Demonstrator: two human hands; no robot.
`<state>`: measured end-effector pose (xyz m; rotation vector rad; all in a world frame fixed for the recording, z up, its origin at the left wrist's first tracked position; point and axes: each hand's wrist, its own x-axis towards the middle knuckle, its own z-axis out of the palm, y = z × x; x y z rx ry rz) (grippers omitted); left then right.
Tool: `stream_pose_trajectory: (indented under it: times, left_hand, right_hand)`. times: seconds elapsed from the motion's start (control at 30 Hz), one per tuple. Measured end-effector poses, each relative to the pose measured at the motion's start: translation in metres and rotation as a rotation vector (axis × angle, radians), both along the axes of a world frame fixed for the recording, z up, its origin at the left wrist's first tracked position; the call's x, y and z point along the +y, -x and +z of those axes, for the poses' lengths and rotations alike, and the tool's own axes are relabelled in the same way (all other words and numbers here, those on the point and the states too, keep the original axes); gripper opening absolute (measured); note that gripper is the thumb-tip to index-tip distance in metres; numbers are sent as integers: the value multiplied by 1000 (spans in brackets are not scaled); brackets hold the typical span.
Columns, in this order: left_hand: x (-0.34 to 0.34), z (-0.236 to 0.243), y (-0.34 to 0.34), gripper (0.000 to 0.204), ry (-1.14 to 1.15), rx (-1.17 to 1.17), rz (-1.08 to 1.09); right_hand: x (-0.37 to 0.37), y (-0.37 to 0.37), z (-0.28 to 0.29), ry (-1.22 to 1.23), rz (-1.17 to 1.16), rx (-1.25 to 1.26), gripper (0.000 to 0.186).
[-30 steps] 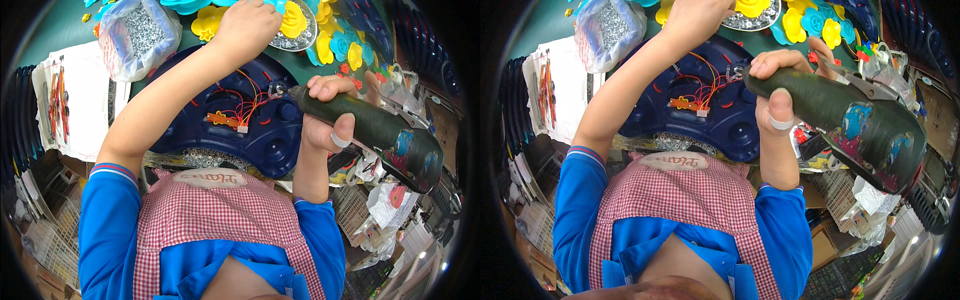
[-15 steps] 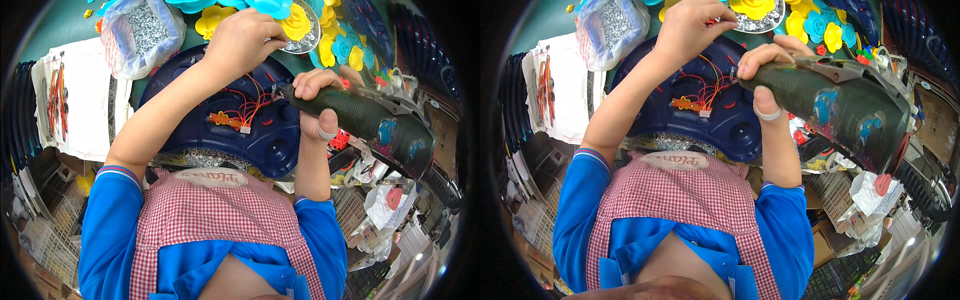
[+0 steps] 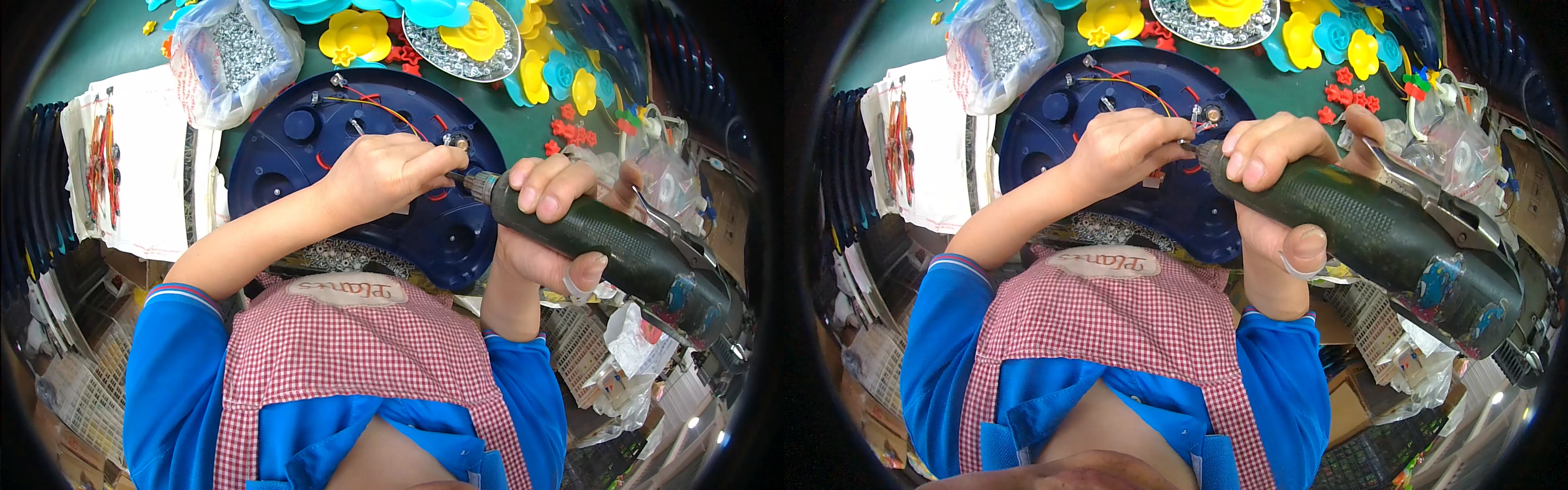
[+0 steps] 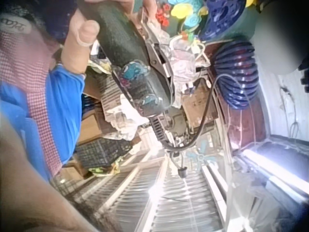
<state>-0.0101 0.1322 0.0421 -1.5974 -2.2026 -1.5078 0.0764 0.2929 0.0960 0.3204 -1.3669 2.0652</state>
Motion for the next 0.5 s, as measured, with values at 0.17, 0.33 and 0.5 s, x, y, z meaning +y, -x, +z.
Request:
stream_pose_trajectory:
  times: [0.17, 0.33, 0.5]
  left_hand:
    - [2, -5, -4, 35, -84, 43, 48]
    - [10, 11, -3, 43, 111, 95, 151]
    - [-1, -15, 1, 19, 339, 121, 161]
  right_hand:
    - [-2, -2, -2, 44, -45, 17, 91]
    - [2, -2, -6, -41, -242, -47, 89]
    - [17, 7, -14, -129, -307, -130, 82]
